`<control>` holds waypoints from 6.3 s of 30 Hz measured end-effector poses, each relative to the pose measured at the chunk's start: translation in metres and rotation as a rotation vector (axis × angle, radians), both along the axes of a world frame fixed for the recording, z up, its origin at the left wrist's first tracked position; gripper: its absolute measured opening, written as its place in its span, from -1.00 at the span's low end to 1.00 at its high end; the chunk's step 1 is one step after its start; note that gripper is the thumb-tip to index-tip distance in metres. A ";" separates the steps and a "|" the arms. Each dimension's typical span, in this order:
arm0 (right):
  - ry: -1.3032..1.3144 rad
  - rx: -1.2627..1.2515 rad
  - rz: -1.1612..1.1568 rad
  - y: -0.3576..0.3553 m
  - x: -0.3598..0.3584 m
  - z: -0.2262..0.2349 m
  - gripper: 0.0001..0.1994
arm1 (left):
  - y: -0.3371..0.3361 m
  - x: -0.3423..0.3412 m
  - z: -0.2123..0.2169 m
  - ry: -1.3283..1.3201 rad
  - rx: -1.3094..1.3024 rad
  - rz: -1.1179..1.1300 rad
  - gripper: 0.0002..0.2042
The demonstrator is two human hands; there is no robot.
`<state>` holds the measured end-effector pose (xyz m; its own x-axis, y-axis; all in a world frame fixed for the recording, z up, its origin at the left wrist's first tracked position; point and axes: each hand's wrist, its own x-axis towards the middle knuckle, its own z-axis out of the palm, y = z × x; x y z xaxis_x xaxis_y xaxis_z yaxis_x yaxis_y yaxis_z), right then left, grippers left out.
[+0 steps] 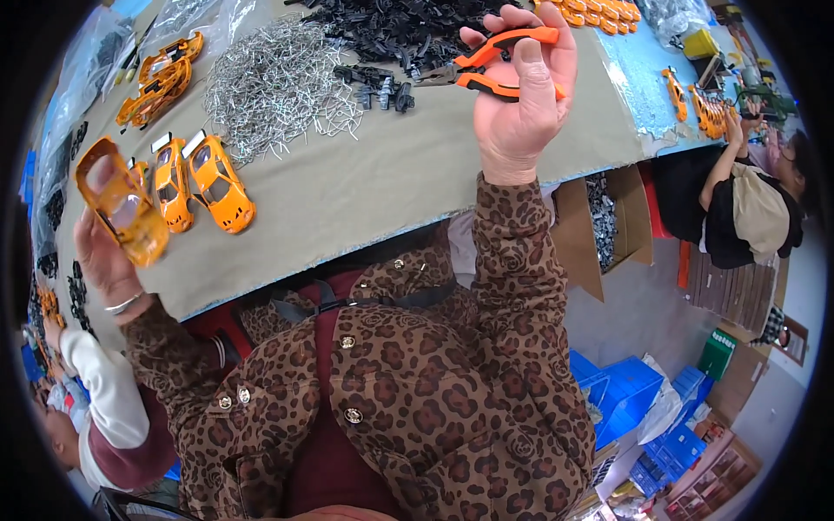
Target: Using pliers to insert and seat components into plastic toy car shells at a workbench.
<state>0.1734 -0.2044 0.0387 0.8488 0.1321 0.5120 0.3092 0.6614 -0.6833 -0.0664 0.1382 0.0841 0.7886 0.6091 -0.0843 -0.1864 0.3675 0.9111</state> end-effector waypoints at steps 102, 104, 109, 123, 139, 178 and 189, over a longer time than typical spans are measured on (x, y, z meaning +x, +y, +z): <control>-0.092 -0.209 0.188 0.080 -0.122 0.013 -0.58 | -0.119 0.080 -0.091 -0.269 -0.864 -0.749 -0.53; -0.156 -0.085 0.087 0.077 -0.136 0.000 -0.57 | -0.125 0.084 -0.086 -0.174 -0.653 -0.672 -0.51; -0.309 -0.066 0.011 0.078 -0.149 -0.016 -0.54 | -0.125 0.090 -0.084 -0.063 -0.494 -0.642 -0.45; -0.349 0.111 0.119 0.022 -0.113 0.047 -0.42 | -0.036 0.118 -0.026 -0.270 -0.316 -0.332 -0.62; -0.128 -0.080 -0.025 0.005 -0.070 0.018 -0.47 | 0.163 0.120 -0.024 0.306 1.959 0.703 -0.67; -0.105 -0.144 0.126 0.031 -0.027 0.005 -0.56 | -0.117 0.062 -0.065 -0.042 -0.852 -0.771 -0.32; -0.039 -0.069 0.020 0.033 -0.026 0.008 -0.59 | -0.118 0.069 -0.073 -0.037 -0.703 -0.695 -0.29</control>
